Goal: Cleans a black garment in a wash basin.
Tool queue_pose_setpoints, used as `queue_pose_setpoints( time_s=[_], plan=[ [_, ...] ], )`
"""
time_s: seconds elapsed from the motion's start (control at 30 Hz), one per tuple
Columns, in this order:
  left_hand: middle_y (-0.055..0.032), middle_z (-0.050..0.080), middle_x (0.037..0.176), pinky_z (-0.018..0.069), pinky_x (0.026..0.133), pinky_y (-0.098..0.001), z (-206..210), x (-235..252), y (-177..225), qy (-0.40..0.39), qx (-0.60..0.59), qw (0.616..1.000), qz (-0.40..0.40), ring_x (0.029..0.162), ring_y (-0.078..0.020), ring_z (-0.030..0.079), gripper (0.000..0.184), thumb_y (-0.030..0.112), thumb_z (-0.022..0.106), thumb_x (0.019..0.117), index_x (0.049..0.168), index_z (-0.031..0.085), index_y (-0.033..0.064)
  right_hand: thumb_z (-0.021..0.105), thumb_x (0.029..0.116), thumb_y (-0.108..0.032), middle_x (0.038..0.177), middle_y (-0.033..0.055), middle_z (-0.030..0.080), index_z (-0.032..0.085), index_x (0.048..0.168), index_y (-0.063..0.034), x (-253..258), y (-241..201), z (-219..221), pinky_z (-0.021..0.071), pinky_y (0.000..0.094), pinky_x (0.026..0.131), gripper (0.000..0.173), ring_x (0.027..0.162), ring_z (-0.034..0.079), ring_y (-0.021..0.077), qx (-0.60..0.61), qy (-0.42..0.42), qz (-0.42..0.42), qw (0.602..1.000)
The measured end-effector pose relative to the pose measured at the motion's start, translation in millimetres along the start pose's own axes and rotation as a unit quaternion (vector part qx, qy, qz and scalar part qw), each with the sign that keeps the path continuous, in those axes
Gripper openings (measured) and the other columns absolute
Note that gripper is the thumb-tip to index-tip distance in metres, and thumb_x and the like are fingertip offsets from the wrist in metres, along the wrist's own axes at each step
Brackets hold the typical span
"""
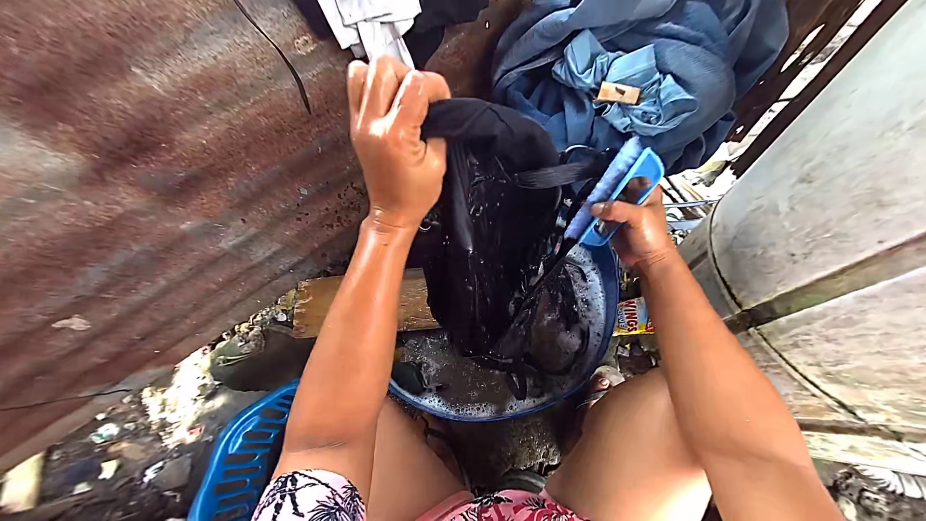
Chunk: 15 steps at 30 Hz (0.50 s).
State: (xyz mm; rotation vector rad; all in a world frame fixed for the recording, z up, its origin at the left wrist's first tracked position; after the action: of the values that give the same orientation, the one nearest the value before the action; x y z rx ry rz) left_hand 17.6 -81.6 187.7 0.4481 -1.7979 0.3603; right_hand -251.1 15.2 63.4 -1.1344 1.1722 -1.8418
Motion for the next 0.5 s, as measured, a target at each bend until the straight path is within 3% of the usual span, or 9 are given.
queue_pose_setpoints(
  time_s=[0.1,0.2,0.23,0.3,0.33,0.4,0.43,0.47,0.5],
  plan=[
    [-0.0223,0.069,0.093,0.0466,0.09,-0.0479,-10.4,-55.0,-21.7,-0.046,0.053,0.997,-0.024,0.096,-0.0386,0.064,0.015,0.008,0.058,0.0975,0.097,0.071,0.0008,0.078,0.0645,-0.003,0.113,0.0068,0.066,0.045,0.137,-0.001,-11.4,15.1,-2.2,0.0604,0.0329,0.087,0.08,0.099,0.068,0.012,-0.137,-0.097,0.094,0.981],
    [-0.0297,0.068,0.114,0.0453,0.097,-0.0628,-22.9,-156.6,-33.7,-0.173,0.086,0.961,-0.199,0.112,-0.0488,0.063,0.022,0.004,0.06,0.0915,0.108,0.07,-0.0062,0.083,0.065,0.001,0.118,0.025,0.066,0.052,0.137,0.0036,-32.1,70.2,1.5,0.0551,0.0563,0.093,0.078,0.106,0.066,0.0356,-0.332,-0.255,0.191,0.888],
    [-0.03,0.066,0.122,0.0429,0.101,-0.0642,-25.7,-193.2,-34.2,-0.23,0.094,0.928,-0.277,0.118,-0.0488,0.06,0.027,0.003,0.061,0.0907,0.115,0.068,-0.0074,0.086,0.0642,-0.003,0.116,0.027,0.067,0.054,0.135,0.0014,-42.4,96.6,6.3,0.0534,0.0637,0.09,0.078,0.105,0.066,0.0417,-0.395,-0.301,0.199,0.845],
    [-0.0281,0.057,0.139,0.0373,0.111,-0.0637,-28.5,-254.6,-30.9,-0.367,0.095,0.82,-0.429,0.132,-0.0457,0.052,0.037,0.002,0.06,0.0953,0.132,0.06,-0.0056,0.09,0.068,-0.008,0.117,0.0276,0.067,0.058,0.134,-0.0017,-68.9,137.0,28.7,0.0516,0.0694,0.089,0.074,0.108,0.065,0.047,-0.481,-0.379,0.212,0.762],
    [-0.0277,0.056,0.141,0.0383,0.112,-0.0633,-29.5,-271.7,-26.9,-0.429,0.089,0.761,-0.479,0.134,-0.0454,0.051,0.04,0.004,0.06,0.0974,0.137,0.057,-0.0034,0.09,0.0718,-0.011,0.123,0.0274,0.066,0.059,0.136,-0.003,-82.1,149.5,41.9,0.0511,0.0685,0.092,0.072,0.112,0.064,0.0468,-0.511,-0.423,0.217,0.717],
    [-0.0267,0.057,0.14,0.0431,0.108,-0.0624,-31.1,-276.2,-22.3,-0.537,0.061,0.651,-0.533,0.131,-0.0442,0.055,0.045,0.005,0.062,0.0973,0.142,0.054,0.0025,0.084,0.0807,-0.009,0.142,0.0309,0.053,0.05,0.148,-0.0044,-98.2,145.3,67.7,0.0444,0.0683,0.103,0.075,0.128,0.054,0.0498,-0.552,-0.505,0.252,0.614],
    [-0.0265,0.059,0.137,0.0441,0.106,-0.0619,-33.2,-269.9,-23.8,-0.557,0.038,0.617,-0.555,0.129,-0.0436,0.057,0.047,0.007,0.065,0.0966,0.142,0.053,0.0044,0.082,0.0833,-0.009,0.146,0.031,0.049,0.046,0.151,-0.005,-100.5,141.1,75.6,0.0422,0.0667,0.106,0.077,0.133,0.051,0.0494,-0.565,-0.528,0.265,0.576],
    [-0.028,0.06,0.134,0.0444,0.105,-0.062,-36.8,-261.6,-26.4,-0.54,0.009,0.614,-0.576,0.127,-0.0443,0.058,0.049,0.01,0.068,0.0959,0.141,0.053,0.0027,0.081,0.0849,-0.01,0.146,0.0318,0.049,0.045,0.151,-0.0038,-100.0,137.3,79.3,0.041,0.0667,0.107,0.075,0.134,0.05,0.0496,-0.567,-0.541,0.274,0.557],
    [-0.0295,0.059,0.134,0.0448,0.105,-0.0616,-40.2,-253.6,-30.1,-0.495,-0.02,0.635,-0.593,0.125,-0.045,0.058,0.053,0.014,0.072,0.0954,0.141,0.051,-0.0008,0.08,0.0866,-0.01,0.143,0.0332,0.051,0.046,0.15,-0.0012,-96.7,133.2,79.9,0.0399,0.0676,0.107,0.073,0.134,0.05,0.0503,-0.558,-0.549,0.285,0.553]
  ],
)
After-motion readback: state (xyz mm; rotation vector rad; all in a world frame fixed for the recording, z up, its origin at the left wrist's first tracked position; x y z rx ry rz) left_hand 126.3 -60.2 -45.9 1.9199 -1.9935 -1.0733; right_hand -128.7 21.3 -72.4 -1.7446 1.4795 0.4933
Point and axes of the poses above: each hand's wrist, its own x-axis towards the middle knuckle, its own z-axis out of the palm, y = z × x, the point moved 3 cm from there along x, towards the middle knuckle
